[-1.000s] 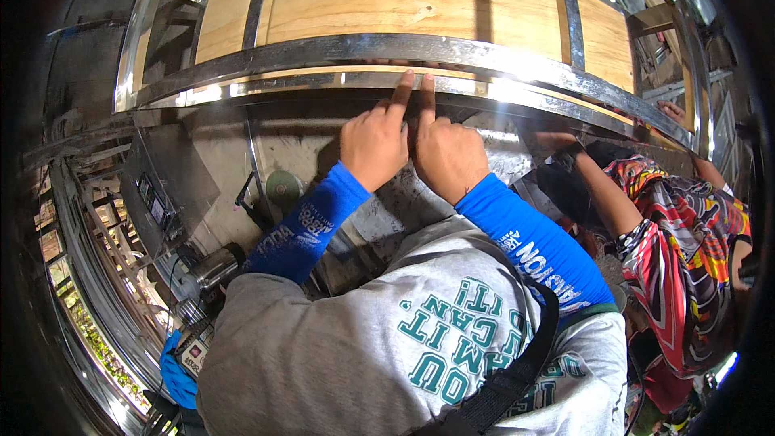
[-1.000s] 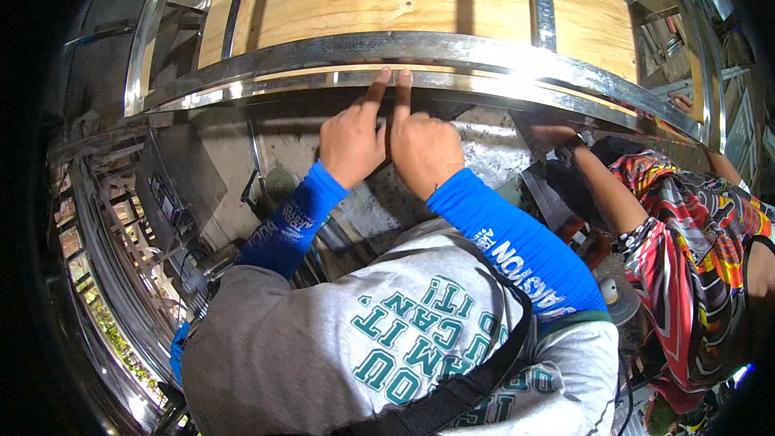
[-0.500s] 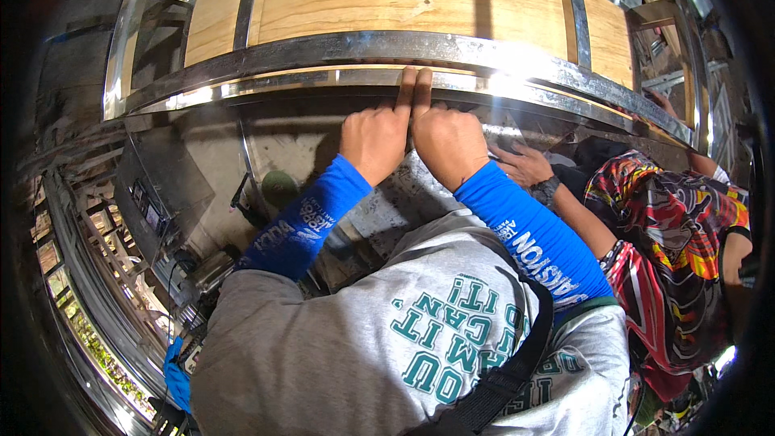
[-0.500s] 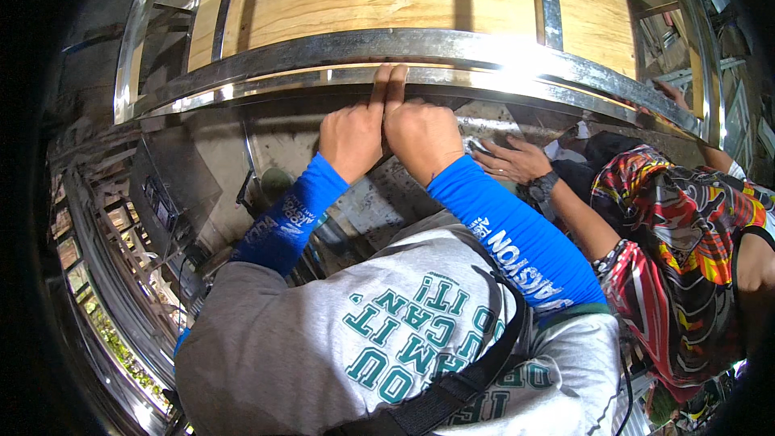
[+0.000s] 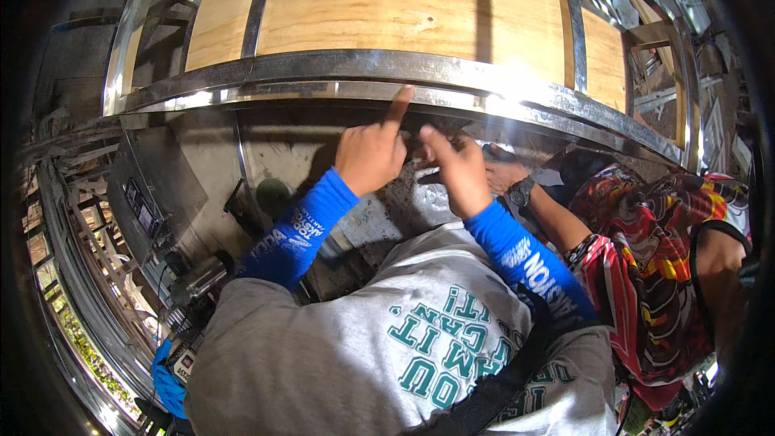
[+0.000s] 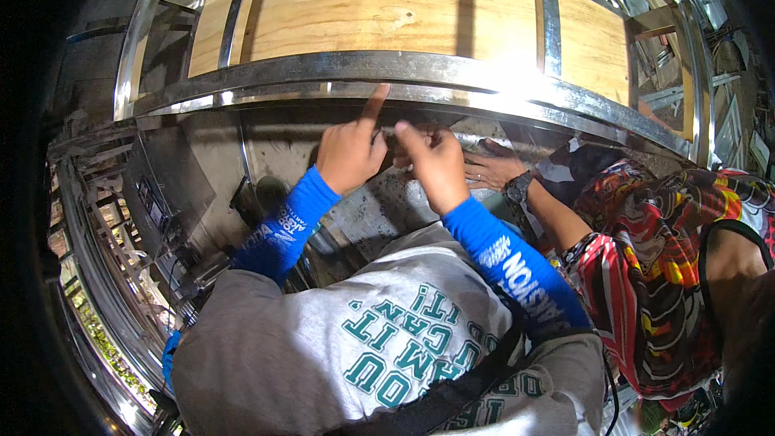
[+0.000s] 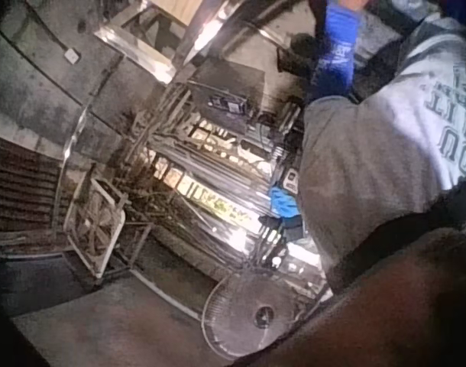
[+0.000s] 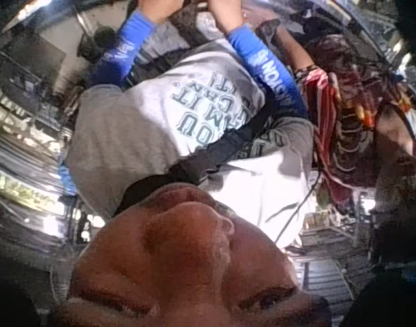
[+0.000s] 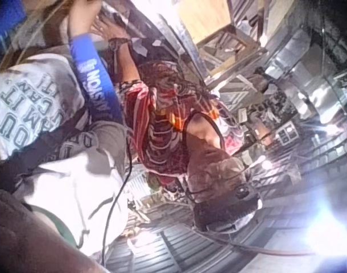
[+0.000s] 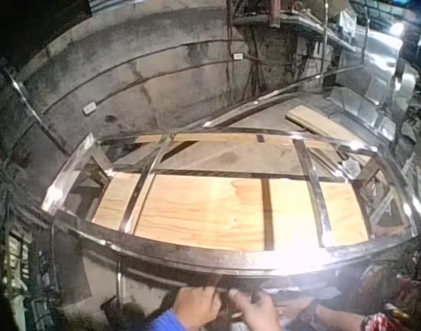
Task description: The person assembles a rectangular metal frame on a workbench, using a hammer to tap joints into alignment. They then place wooden planks across the frame and adjust them with assistance from a coworker.
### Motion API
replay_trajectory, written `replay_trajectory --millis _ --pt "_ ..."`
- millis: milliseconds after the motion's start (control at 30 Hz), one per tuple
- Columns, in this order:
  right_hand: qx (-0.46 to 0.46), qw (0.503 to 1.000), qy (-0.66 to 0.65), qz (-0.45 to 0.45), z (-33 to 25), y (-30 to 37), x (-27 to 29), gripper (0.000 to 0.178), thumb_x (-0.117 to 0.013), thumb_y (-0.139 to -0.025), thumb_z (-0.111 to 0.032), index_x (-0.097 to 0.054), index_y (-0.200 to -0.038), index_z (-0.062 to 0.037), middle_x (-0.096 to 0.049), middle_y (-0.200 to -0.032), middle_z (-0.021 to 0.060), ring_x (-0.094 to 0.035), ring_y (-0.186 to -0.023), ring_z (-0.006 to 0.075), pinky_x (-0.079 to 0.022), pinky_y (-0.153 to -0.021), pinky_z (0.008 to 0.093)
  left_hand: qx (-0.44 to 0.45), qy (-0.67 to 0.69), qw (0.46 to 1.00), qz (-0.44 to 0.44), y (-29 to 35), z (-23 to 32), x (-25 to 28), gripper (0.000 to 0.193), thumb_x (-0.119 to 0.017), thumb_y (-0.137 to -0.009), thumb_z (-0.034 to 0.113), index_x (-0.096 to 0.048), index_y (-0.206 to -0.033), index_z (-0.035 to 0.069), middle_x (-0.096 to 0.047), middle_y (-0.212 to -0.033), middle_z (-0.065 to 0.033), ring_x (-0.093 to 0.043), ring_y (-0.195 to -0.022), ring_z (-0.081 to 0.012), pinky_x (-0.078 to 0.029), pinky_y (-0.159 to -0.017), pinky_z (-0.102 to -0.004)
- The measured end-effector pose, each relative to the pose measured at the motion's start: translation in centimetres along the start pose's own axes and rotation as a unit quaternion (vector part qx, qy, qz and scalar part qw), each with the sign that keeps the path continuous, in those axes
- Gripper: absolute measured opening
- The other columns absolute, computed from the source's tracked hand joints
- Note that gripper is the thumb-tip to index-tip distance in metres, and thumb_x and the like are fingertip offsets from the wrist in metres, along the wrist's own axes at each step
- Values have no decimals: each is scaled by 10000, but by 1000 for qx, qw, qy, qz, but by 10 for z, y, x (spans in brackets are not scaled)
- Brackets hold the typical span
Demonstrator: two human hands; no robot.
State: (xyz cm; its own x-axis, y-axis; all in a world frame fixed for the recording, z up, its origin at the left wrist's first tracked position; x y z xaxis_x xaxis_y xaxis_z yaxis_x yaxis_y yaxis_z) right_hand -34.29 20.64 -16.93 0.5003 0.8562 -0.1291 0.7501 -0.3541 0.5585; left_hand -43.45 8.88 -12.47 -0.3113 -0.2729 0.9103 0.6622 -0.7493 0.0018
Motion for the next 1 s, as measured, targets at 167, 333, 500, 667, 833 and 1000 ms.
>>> replay_trajectory --millis 167,333,500,667,833,1000 --pt "-62 966 -225 107 6 -42 3 411 -681 -949 -405 -599 -1205 -94 -629 -968 67 -652 -845 179 -567 -645 356 206 573 774 175 31 -30 -40 439 -617 -999 377 -577 -1228 4 -649 -862 -48 -665 -713 -183 -526 -578 -315" --pt "-34 948 -281 148 -2 -56 4 349 -701 -923 -258 -639 -1147 3 -656 -968 124 -667 -756 216 -611 -568 357 384 717 552 183 -2 -41 -53 420 -724 -908 444 -655 -1088 71 -667 -864 -60 -664 -680 -184 -541 -579 -331" --pt "-19 951 -274 140 -2 -59 6 356 -705 -919 -228 -620 -1144 35 -660 -978 138 -659 -717 215 -625 -597 363 439 670 560 210 -12 -57 -59 285 -767 -856 347 -710 -927 76 -661 -761 -38 -615 -556 -162 -470 -479 -309" --pt "-5 951 -276 138 -6 -55 5 348 -697 -923 -198 -601 -1138 59 -668 -1013 150 -675 -710 227 -628 -619 346 415 675 554 255 -14 -58 -57 256 -778 -839 313 -707 -885 71 -661 -735 -28 -582 -555 -138 -423 -455 -287" --pt "16 953 -273 129 -5 -55 7 350 -681 -933 -179 -578 -1172 54 -673 -1027 151 -690 -719 237 -627 -621 338 414 669 555 270 -11 -59 -57 246 -790 -829 300 -704 -882 75 -668 -752 -24 -576 -559 -133 -410 -452 -277" --pt "22 956 -256 140 -3 -57 10 367 -695 -923 -191 -581 -1178 46 -678 -1028 158 -697 -702 242 -622 -595 351 414 666 556 276 -12 -58 -56 246 -792 -826 298 -702 -878 75 -665 -751 -30 -580 -564 -132 -414 -459 -282"
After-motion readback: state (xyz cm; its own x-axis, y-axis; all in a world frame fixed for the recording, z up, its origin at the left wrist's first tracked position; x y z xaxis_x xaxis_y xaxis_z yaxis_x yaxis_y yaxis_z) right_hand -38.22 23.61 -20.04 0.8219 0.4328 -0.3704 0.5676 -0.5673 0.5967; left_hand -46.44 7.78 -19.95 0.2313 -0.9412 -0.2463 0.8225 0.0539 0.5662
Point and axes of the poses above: each hand's wrist, its own y-axis away from the middle knuckle, its own x-axis out of the back of the hand, z = x × y, the point moved 8 cm from there along -y, towards the middle knuckle
